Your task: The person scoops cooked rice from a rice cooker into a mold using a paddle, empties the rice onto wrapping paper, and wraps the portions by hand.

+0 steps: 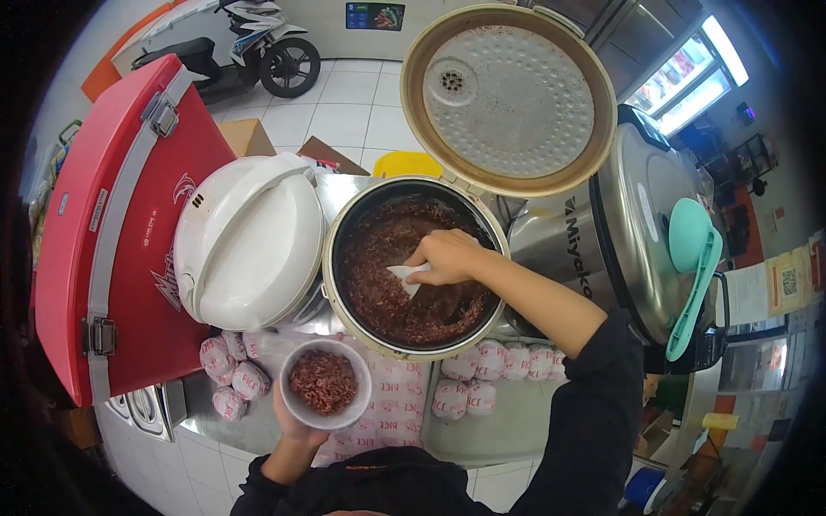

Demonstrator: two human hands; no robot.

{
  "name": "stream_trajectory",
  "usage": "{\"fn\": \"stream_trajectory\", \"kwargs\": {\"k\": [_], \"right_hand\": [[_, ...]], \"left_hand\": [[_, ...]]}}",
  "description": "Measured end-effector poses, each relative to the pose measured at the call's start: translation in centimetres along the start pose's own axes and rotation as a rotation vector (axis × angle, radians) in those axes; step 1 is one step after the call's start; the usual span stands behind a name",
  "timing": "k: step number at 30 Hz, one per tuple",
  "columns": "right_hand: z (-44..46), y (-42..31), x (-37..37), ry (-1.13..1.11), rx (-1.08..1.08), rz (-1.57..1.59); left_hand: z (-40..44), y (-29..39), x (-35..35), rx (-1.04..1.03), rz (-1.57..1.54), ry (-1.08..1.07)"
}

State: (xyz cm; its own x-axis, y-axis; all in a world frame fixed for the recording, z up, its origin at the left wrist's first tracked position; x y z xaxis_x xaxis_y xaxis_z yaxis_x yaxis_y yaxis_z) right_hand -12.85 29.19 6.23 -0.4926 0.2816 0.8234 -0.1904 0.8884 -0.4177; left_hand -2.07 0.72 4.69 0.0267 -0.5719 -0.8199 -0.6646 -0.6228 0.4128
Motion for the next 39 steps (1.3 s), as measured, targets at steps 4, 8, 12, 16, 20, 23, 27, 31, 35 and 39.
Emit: {"fn": "stream_trajectory", "kwargs": {"k": [4,8,12,16,20,23,27,31,35,39], "right_hand": [[-2.6,0.2,2.6,0.062,-0.053,0.041],[-7.4,-4.3,8.5,0.286,-0.143,-0.21],[-10.5,-11.1,7.4,0.43,-0.239,-0.556],[-12.8,-15.1,4.0,0.397,-0.241,-0.817],[-13.9,-14.5,5.0,0.457,-0.166,-0.756],[-15.8,-14.2,9.2,0.611,-0.177,-0.426],[-15.2,-10.7,10.8,0.609,-0.249,-0.147],[-8.7,-3.2,4.1,0.084,-0.558,-0.174],[-2.6,-0.7,0.2,0.182,-0.523,-0.059],[1.0,-0.5,0.7,0.211,-0.332,-0.1]], "left_hand": [[-0.2,1.6,-2.7,-0.239,0.048,0.007],[2.8,1.8,-6.7,-0.324,0.242,-0.129],[7.7,-1.8,-12.0,-0.354,0.089,0.017],[10.0,-2.8,-13.1,-0.197,0.036,0.014],[10.3,-2.1,-12.6,-0.088,-0.096,-0.066],[9.7,0.4,-12.2,-0.165,-0.168,-0.149],[7.9,3.2,-9.9,-0.321,-0.143,-0.062],[5.3,5.5,-7.1,-0.318,-0.129,-0.038],[3.4,7.0,-6.1,-0.363,-0.071,-0.035],[2.4,7.2,-5.6,-0.34,-0.063,-0.044]]}}
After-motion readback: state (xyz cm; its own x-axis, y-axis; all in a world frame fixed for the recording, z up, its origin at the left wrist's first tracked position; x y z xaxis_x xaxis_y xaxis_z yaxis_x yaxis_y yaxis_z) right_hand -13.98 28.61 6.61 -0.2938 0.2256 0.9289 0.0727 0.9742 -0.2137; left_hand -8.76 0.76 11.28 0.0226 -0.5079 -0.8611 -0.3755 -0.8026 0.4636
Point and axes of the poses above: each hand's wrist, its own z-axis towards the middle knuckle, its own x-axis out of the back of the hand, y = z × x, the point moved 2 cm from there along z, towards the middle knuckle, and after that the axes turned 2 degrees about z, right-handed, at the moved point
